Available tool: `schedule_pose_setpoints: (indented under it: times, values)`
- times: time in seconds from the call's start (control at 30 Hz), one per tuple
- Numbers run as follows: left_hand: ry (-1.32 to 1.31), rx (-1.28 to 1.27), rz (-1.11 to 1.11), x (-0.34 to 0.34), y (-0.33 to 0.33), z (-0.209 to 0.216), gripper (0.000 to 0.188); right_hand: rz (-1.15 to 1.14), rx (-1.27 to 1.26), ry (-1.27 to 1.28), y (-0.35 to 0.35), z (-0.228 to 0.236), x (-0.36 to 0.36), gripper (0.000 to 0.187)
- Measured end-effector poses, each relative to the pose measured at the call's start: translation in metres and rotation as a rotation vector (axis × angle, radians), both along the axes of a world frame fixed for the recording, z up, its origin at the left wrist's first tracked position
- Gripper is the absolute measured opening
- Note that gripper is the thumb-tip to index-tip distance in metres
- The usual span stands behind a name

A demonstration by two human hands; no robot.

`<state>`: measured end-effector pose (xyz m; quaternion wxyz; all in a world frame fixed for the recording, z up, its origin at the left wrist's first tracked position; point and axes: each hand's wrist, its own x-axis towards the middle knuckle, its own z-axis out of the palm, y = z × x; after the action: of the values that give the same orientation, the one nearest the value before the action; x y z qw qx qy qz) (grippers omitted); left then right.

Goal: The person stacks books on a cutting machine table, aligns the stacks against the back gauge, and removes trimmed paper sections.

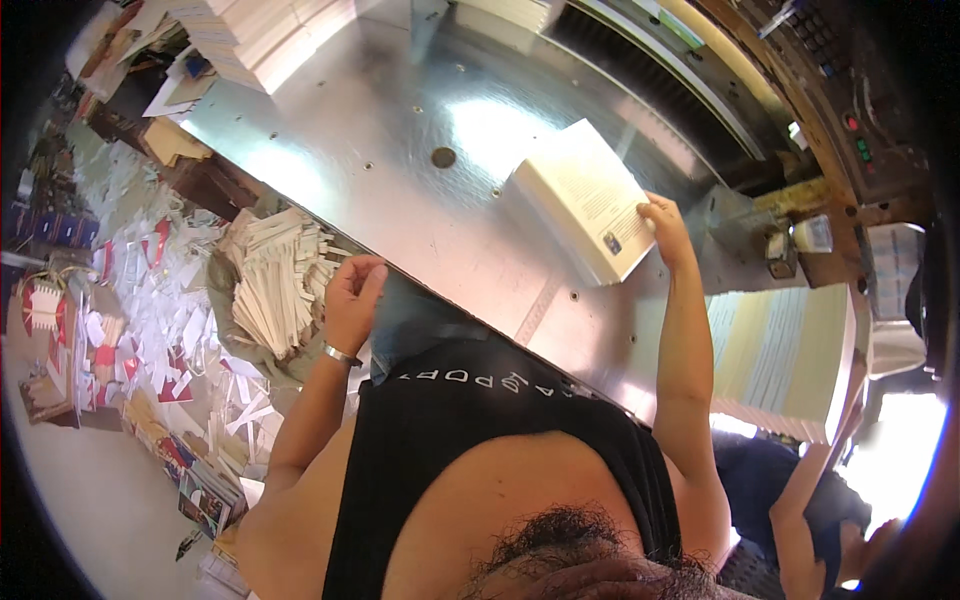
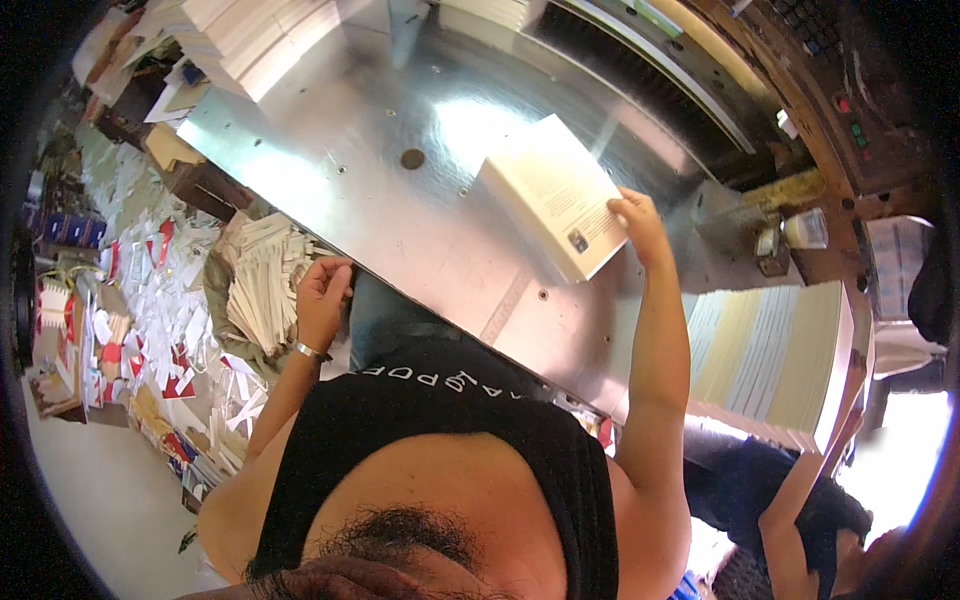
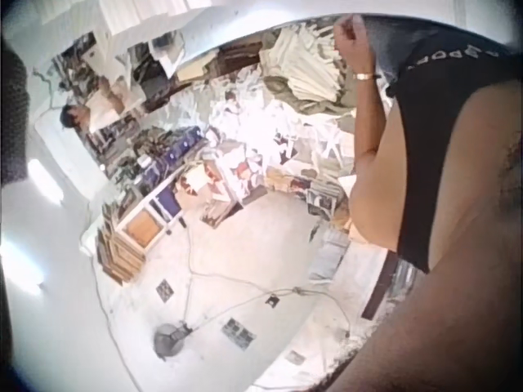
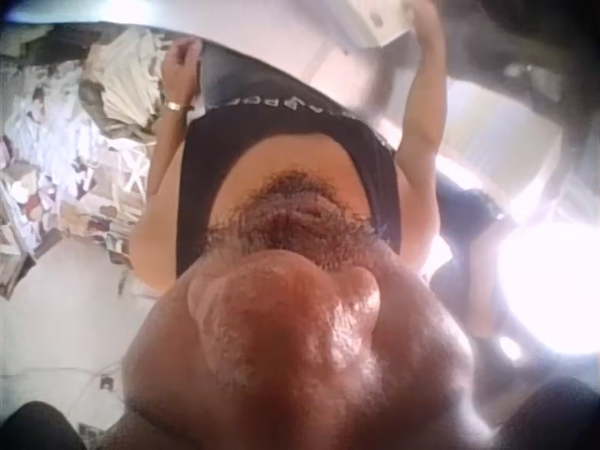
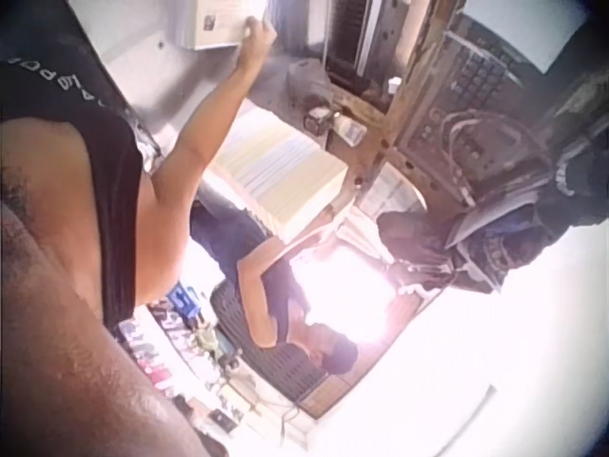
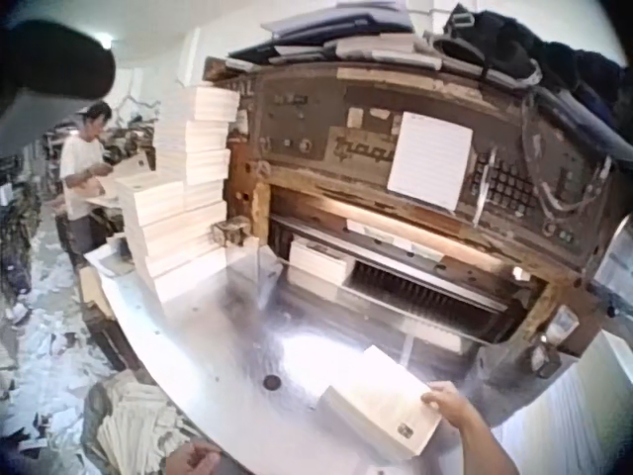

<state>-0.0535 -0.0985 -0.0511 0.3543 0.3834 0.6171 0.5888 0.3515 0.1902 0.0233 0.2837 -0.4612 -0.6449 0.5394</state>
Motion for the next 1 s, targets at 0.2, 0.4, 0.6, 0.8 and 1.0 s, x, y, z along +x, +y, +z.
schedule_pose_setpoints:
  times: [0.2, 0.4, 0.6, 0.8, 1.0]
  values:
    - [-0.528, -0.436, -0.15, -0.018, -0.006, 0.013, 0.079, 0.364, -0.116, -0.13, -0.006, 0.008, -0.088, 0.045]
    - [-0.523, -0.345, -0.306, -0.017, -0.014, 0.009, 0.082, 0.714, -0.037, 0.014, -0.049, 0.011, -0.166, 0.054]
    - [-0.338, -0.283, -0.313, -0.009, -0.039, 0.011, 0.077, 0.416, 0.204, -0.066, -0.09, 0.0, -0.156, 0.082]
    - [-0.148, -0.097, -0.496, 0.006, -0.02, 0.032, 0.093, 0.104, -0.226, 0.357, -0.139, -0.012, -0.093, 0.088]
    - [0.124, 0.208, -0.708, 0.009, 0.043, 0.071, 0.103, -0.022, 0.099, 0.431, -0.159, 0.013, -0.057, 0.1]
